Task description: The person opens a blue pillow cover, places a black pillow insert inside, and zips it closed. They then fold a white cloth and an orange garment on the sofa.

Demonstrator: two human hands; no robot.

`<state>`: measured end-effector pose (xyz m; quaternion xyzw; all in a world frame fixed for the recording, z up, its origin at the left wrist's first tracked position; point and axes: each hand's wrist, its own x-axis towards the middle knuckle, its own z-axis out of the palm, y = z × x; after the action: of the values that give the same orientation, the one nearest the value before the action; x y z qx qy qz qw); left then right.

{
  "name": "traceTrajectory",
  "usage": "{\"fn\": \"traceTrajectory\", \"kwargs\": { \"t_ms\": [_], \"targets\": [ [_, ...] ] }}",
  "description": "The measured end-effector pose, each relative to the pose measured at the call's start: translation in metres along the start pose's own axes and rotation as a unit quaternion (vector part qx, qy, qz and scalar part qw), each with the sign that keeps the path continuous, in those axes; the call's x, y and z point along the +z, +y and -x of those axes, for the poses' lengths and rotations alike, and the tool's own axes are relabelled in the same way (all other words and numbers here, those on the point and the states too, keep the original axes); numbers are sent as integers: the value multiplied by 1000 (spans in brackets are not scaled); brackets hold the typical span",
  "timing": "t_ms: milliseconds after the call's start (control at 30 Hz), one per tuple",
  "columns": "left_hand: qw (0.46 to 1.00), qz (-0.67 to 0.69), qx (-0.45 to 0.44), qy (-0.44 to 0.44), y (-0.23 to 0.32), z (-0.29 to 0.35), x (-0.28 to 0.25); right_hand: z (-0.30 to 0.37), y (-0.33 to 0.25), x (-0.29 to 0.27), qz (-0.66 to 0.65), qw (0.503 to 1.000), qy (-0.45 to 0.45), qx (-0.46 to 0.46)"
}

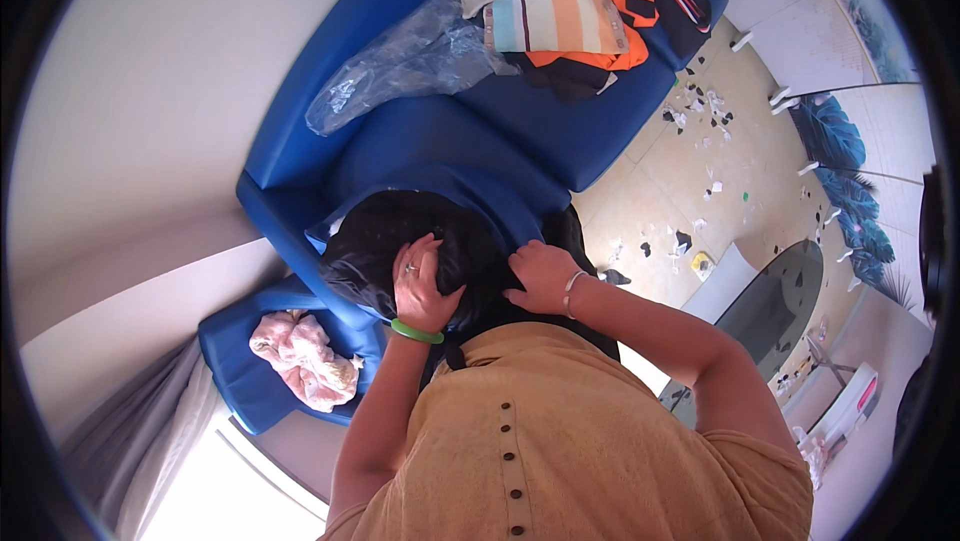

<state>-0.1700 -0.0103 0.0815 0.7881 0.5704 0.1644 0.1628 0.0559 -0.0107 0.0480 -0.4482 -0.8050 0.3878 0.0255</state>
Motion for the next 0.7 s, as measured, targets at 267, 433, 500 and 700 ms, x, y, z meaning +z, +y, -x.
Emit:
{"fn": "traceTrajectory", "kwargs": {
  "t_ms": [267,433,500,700],
  "targets": [
    [999,31,13,-10,5,1,-20,-45,1,4,65,986,-90,128],
    [990,77,45,-110,17,7,-31,-71,28,47,101,982,-69,141],
    [981,94,73,-155,16,15,-29,-65,34,43,79,990,-24,111],
    [985,38,136,-104,-18,19,17,-37,-6,-23,-96,987,128,-29]
  ]
}}
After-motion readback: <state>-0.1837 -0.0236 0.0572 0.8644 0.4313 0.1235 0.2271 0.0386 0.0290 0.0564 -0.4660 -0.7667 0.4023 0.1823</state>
